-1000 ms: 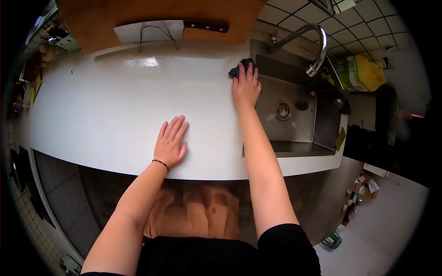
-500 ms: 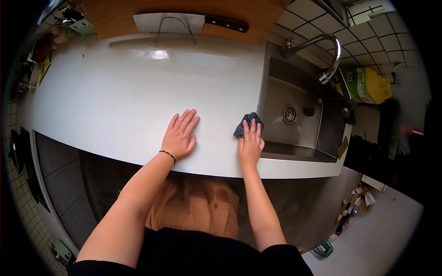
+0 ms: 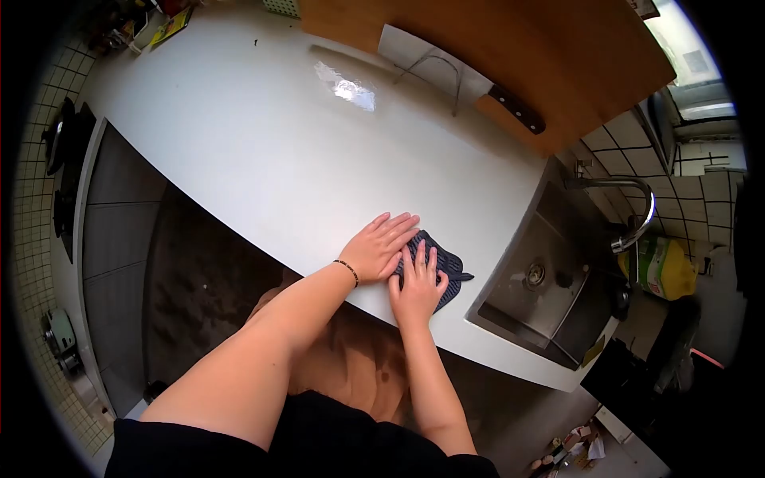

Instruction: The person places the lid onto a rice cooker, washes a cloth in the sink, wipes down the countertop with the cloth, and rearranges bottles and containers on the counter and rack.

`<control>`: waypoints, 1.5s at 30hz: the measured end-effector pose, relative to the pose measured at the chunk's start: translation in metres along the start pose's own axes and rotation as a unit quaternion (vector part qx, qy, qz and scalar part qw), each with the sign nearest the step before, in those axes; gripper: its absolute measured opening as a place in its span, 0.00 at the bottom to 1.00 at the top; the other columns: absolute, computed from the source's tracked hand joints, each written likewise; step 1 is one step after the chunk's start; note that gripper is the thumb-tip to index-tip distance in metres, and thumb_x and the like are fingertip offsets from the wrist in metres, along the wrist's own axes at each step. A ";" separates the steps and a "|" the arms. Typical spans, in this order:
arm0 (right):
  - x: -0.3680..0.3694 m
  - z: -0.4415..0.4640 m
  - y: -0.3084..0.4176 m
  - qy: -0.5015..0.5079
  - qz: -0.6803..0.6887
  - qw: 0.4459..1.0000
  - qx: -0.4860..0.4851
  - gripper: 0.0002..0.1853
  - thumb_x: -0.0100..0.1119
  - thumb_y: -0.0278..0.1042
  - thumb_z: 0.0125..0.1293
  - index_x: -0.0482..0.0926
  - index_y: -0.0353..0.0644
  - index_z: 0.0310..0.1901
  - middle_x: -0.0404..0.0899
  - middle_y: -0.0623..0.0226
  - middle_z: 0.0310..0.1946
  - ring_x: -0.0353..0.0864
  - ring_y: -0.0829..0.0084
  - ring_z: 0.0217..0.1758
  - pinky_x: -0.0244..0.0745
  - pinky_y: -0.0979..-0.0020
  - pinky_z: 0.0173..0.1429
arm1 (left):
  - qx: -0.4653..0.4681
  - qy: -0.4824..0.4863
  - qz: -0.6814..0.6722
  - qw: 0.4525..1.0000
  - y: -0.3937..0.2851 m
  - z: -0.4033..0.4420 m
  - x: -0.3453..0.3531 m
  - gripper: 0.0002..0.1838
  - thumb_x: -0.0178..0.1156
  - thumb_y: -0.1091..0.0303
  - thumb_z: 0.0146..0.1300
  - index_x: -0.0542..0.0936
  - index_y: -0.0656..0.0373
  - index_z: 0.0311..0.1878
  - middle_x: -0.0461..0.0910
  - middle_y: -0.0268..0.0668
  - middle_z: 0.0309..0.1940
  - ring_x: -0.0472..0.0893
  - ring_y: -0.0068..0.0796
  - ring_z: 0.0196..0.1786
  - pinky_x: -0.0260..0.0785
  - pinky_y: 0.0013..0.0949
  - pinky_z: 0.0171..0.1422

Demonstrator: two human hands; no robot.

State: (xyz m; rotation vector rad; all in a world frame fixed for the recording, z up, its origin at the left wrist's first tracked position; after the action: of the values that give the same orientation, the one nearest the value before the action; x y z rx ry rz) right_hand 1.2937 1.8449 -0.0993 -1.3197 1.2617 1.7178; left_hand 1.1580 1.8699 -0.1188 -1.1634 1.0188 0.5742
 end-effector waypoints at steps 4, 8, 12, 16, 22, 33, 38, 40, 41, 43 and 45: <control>-0.022 -0.003 -0.041 0.067 0.166 0.984 -0.020 0.34 0.63 0.44 0.59 0.69 0.52 0.68 0.64 0.56 0.71 0.62 0.56 0.74 0.58 0.49 0.66 | 0.010 -0.011 -0.009 1.000 0.000 -0.002 -0.001 0.32 0.49 0.56 0.65 0.64 0.58 0.72 0.56 0.39 0.76 0.54 0.34 0.78 0.43 0.46 0.81; -0.020 -0.003 -0.035 0.081 -0.048 0.991 -0.090 0.36 0.61 0.48 0.60 0.66 0.49 0.71 0.53 0.51 0.76 0.51 0.45 0.78 0.48 0.37 0.71 | 0.020 -0.018 -0.054 0.998 0.001 -0.004 -0.004 0.33 0.51 0.59 0.62 0.66 0.60 0.70 0.57 0.40 0.76 0.54 0.35 0.79 0.44 0.46 0.81; 0.006 0.001 -0.018 0.012 0.029 0.996 -0.080 0.36 0.56 0.34 0.54 0.68 0.48 0.69 0.50 0.45 0.76 0.44 0.31 0.77 0.45 0.31 0.71 | 0.012 -0.062 -0.161 0.985 0.010 -0.006 -0.005 0.31 0.50 0.63 0.62 0.66 0.63 0.69 0.61 0.44 0.74 0.58 0.39 0.77 0.47 0.48 0.80; 0.024 0.015 0.024 0.026 -0.013 0.989 -0.146 0.31 0.57 0.35 0.55 0.74 0.45 0.64 0.53 0.48 0.75 0.45 0.31 0.76 0.45 0.29 0.70 | -0.050 -0.130 -0.216 0.966 0.028 -0.034 -0.028 0.30 0.50 0.64 0.63 0.67 0.63 0.68 0.64 0.46 0.71 0.60 0.43 0.75 0.49 0.51 0.79; 0.067 0.070 0.139 0.012 -0.031 0.981 -0.189 0.31 0.56 0.49 0.62 0.73 0.47 0.66 0.54 0.55 0.76 0.47 0.34 0.76 0.46 0.31 0.70 | -0.113 -0.203 -0.180 0.956 0.101 -0.107 -0.084 0.28 0.51 0.64 0.63 0.68 0.63 0.67 0.65 0.48 0.70 0.63 0.49 0.74 0.50 0.55 0.77; 0.105 0.126 0.265 0.014 0.057 0.987 -0.149 0.30 0.66 0.42 0.51 0.73 0.47 0.58 0.60 0.55 0.74 0.56 0.49 0.77 0.46 0.37 0.74 | -0.189 -0.166 0.014 0.968 0.259 -0.193 -0.196 0.28 0.52 0.66 0.64 0.68 0.61 0.68 0.64 0.46 0.71 0.62 0.44 0.75 0.51 0.50 0.78; 0.094 0.146 0.178 -0.060 -0.057 0.995 0.047 0.34 0.60 0.42 0.59 0.66 0.46 0.68 0.52 0.55 0.76 0.49 0.49 0.79 0.41 0.39 0.76 | -0.168 -0.124 0.070 0.975 0.337 -0.198 -0.226 0.29 0.52 0.66 0.65 0.64 0.60 0.70 0.61 0.44 0.73 0.59 0.41 0.76 0.49 0.47 0.80; 0.095 0.185 0.170 -0.096 -0.066 0.986 0.116 0.32 0.54 0.45 0.66 0.64 0.43 0.69 0.54 0.54 0.76 0.49 0.48 0.78 0.41 0.41 0.76 | -0.173 -0.122 0.083 0.974 0.362 -0.195 -0.231 0.29 0.52 0.66 0.65 0.64 0.60 0.70 0.60 0.44 0.74 0.58 0.41 0.77 0.49 0.47 0.80; 0.100 0.208 0.170 -0.122 -0.065 0.979 0.147 0.31 0.51 0.47 0.68 0.64 0.42 0.70 0.54 0.53 0.75 0.49 0.48 0.78 0.42 0.42 0.76 | -0.176 -0.119 0.090 0.973 0.373 -0.193 -0.232 0.29 0.52 0.66 0.65 0.64 0.60 0.70 0.60 0.44 0.74 0.57 0.41 0.77 0.49 0.46 0.80; 0.103 0.263 0.185 -0.133 -0.061 0.970 0.192 0.30 0.47 0.48 0.72 0.64 0.41 0.69 0.55 0.52 0.75 0.50 0.48 0.78 0.44 0.43 0.76 | -0.175 -0.119 0.076 0.974 0.384 -0.194 -0.233 0.29 0.52 0.67 0.64 0.65 0.60 0.70 0.60 0.44 0.73 0.58 0.41 0.76 0.49 0.46 0.80; 0.108 0.319 0.207 -0.132 -0.054 0.976 0.167 0.29 0.45 0.50 0.72 0.65 0.41 0.69 0.56 0.54 0.74 0.52 0.48 0.77 0.46 0.44 0.75 | -0.175 -0.119 0.065 0.975 0.389 -0.197 -0.231 0.28 0.51 0.67 0.64 0.66 0.60 0.69 0.60 0.44 0.73 0.58 0.41 0.76 0.50 0.45 0.79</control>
State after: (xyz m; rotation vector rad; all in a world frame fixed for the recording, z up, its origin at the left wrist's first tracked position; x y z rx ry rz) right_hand 0.9653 2.0630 -0.1246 -0.9141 1.2344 1.4703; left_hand 0.6658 1.8438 -0.1084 -1.3029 0.8087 1.0036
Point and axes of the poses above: each hand's wrist, its own z-axis towards the middle knuckle, its own x-axis out of the palm, y = z × x, the point moved 3 cm from there along z, towards the middle knuckle
